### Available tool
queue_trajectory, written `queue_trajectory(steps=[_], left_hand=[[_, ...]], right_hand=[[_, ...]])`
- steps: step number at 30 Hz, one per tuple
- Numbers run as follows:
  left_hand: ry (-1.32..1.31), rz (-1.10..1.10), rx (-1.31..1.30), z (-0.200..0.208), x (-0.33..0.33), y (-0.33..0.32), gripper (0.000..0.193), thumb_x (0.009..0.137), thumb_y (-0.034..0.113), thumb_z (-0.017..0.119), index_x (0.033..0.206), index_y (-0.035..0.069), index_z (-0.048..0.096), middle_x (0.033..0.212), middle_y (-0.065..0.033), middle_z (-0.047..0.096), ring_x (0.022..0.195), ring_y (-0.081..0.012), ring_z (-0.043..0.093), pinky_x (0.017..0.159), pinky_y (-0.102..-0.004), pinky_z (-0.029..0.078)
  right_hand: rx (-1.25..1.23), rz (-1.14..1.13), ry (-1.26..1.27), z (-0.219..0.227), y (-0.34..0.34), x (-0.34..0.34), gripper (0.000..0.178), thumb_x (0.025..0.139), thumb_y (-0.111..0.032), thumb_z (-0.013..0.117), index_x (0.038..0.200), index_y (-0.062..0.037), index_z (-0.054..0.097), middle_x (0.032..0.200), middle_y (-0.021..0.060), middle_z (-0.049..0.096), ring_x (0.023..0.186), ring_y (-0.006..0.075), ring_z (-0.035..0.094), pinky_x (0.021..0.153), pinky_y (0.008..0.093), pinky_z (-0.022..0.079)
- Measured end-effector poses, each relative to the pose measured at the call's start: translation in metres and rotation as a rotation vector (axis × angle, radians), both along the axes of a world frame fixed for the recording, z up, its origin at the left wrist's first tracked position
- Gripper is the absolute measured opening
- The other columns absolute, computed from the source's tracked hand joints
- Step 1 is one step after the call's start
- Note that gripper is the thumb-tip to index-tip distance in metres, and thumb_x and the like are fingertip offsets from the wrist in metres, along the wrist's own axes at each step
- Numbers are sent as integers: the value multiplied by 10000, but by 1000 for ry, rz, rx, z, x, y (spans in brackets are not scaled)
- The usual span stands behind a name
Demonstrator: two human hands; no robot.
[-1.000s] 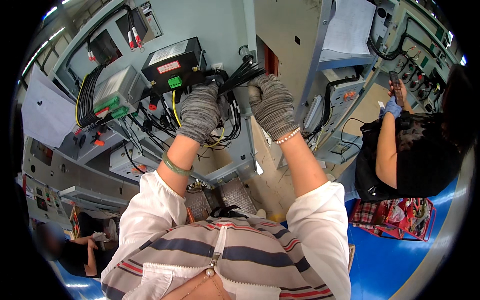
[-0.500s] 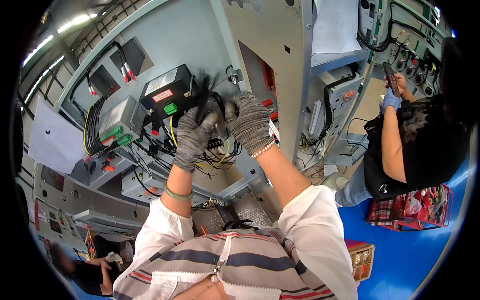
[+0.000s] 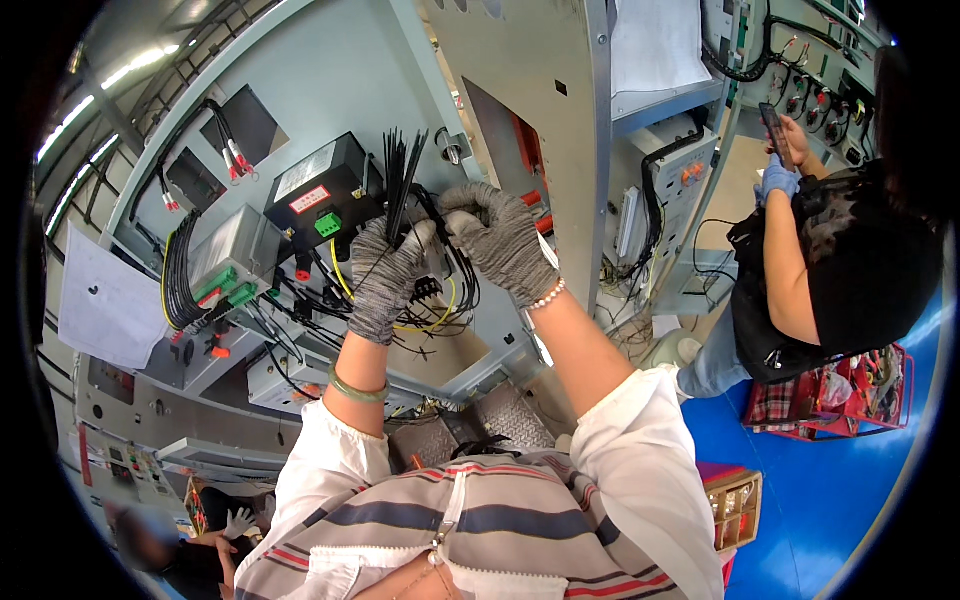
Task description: The person retrieves tools from a helmet and then works inside an open electrical cabinet, stripping wire ends and inserting them into terminal blocks. The person repeatedly handles wires and uses a wire stripper while another person works nearby.
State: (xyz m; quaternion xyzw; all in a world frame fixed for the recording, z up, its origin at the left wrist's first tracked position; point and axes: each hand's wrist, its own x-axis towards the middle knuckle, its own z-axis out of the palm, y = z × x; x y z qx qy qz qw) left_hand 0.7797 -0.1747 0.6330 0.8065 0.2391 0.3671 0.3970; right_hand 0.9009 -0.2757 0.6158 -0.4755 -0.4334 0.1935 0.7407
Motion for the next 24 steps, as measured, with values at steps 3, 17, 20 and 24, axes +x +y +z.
queue_trajectory(steps=[3, 17, 20, 24], left_hand=[[-7, -19, -125, 7, -1, -8, 241, 783, 212, 672, 901, 9, 617, 679, -30, 591, 540, -80, 508, 500, -242, 433], [91, 15, 38, 3, -3, 10, 257, 774, 238, 648, 899, 14, 628, 718, -77, 622, 614, -163, 573, 605, -296, 464], [76, 11, 30, 7, -3, 7, 249, 780, 230, 642, 904, 14, 627, 714, -77, 623, 618, -160, 577, 610, -293, 467], [57, 13, 19, 6, -1, 7, 247, 787, 226, 636, 913, 14, 625, 706, -78, 620, 618, -156, 577, 609, -290, 469]], right_hand=[[90, 16, -25, -1, -1, 3, 224, 807, -10, 493, 1014, 25, 572, 885, 71, 626, 751, 89, 563, 662, 223, 484], [83, 40, 5, -8, 13, 7, 271, 818, -13, 476, 1081, 27, 531, 951, 79, 614, 831, 106, 572, 734, 236, 484], [86, 31, 30, -9, 14, 6, 260, 827, -23, 486, 1077, 26, 536, 945, 79, 619, 826, 104, 577, 734, 235, 487], [46, -53, 6, -7, 16, 6, 215, 838, -51, 507, 1031, 16, 573, 898, 74, 634, 778, 90, 578, 704, 223, 486]])
